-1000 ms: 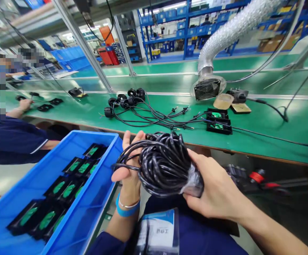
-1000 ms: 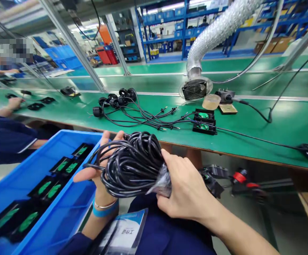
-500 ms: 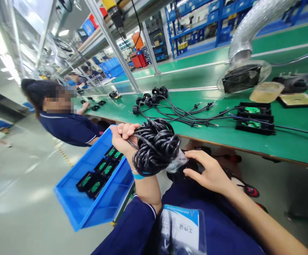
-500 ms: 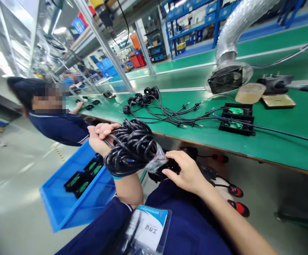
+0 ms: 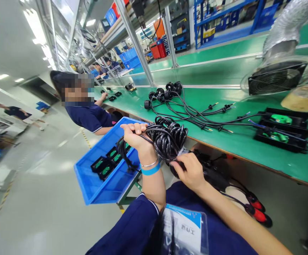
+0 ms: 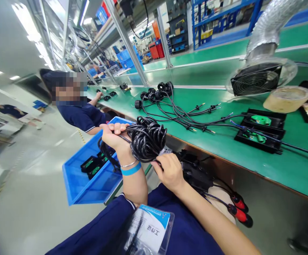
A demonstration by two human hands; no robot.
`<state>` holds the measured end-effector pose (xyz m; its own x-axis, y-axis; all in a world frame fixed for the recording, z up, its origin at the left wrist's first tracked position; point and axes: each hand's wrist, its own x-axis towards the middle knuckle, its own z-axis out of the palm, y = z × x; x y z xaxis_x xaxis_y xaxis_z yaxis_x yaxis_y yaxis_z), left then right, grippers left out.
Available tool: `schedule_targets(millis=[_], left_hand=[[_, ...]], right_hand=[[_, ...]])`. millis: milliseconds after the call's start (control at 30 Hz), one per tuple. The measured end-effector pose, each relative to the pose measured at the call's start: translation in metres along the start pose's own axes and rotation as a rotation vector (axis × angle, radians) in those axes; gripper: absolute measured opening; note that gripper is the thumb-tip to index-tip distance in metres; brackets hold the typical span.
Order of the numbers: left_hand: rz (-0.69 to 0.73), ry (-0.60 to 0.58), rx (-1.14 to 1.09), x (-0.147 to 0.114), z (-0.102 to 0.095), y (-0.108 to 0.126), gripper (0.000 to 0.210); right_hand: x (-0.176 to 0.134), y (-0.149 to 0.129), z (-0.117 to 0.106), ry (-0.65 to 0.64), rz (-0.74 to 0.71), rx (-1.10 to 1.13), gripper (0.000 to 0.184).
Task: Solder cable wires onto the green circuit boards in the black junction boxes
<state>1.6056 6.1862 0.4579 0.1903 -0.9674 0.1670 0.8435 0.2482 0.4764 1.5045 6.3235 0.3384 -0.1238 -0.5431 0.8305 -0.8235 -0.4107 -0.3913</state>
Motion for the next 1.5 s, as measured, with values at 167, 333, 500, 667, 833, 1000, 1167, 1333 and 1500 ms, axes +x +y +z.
schedule_targets(millis=[167, 333, 500, 667, 833, 1000, 1167, 1333, 1500], left_hand=[[-0.136, -0.174, -0.006, 0.008, -0.015, 0.010, 0.047], [-0.025, -0.249, 0.263, 0.009, -0.035, 0.014, 0.053], [0.035, -0.172, 0.654, -0.007, -0.060, 0.021, 0.047], [0.176, -0.163, 0.682, -0.004, -0.082, 0.027, 0.045], [0.426, -0.383, 0.399, 0.017, -0.106, 0.029, 0.062], [-0.018, -0.959, 0.145, 0.017, -0.117, 0.047, 0.056], [-0.389, -1.627, -0.622, 0.024, -0.100, 0.037, 0.039], [-0.389, -1.597, -0.654, 0.026, -0.102, 0.029, 0.039], [-0.415, -1.592, -0.703, 0.015, -0.092, 0.027, 0.040]], right_hand=[[0.001, 0.036, -0.005, -0.083, 0.137, 0.008, 0.037], [0.003, 0.061, -0.001, -0.553, 0.225, 0.175, 0.093], [0.002, 0.060, 0.004, -0.606, 0.222, 0.271, 0.101], [0.004, 0.068, -0.004, -0.658, 0.245, 0.429, 0.051], [0.032, 0.073, 0.002, -0.725, 0.264, 0.443, 0.020], [0.054, 0.069, 0.017, -0.678, 0.189, 0.468, 0.019], [0.053, 0.070, 0.016, -0.774, 0.137, 0.517, 0.014], [0.041, 0.063, 0.004, -0.887, 0.273, 0.522, 0.020], [0.046, 0.057, -0.011, -1.045, 0.347, 0.560, 0.018]])
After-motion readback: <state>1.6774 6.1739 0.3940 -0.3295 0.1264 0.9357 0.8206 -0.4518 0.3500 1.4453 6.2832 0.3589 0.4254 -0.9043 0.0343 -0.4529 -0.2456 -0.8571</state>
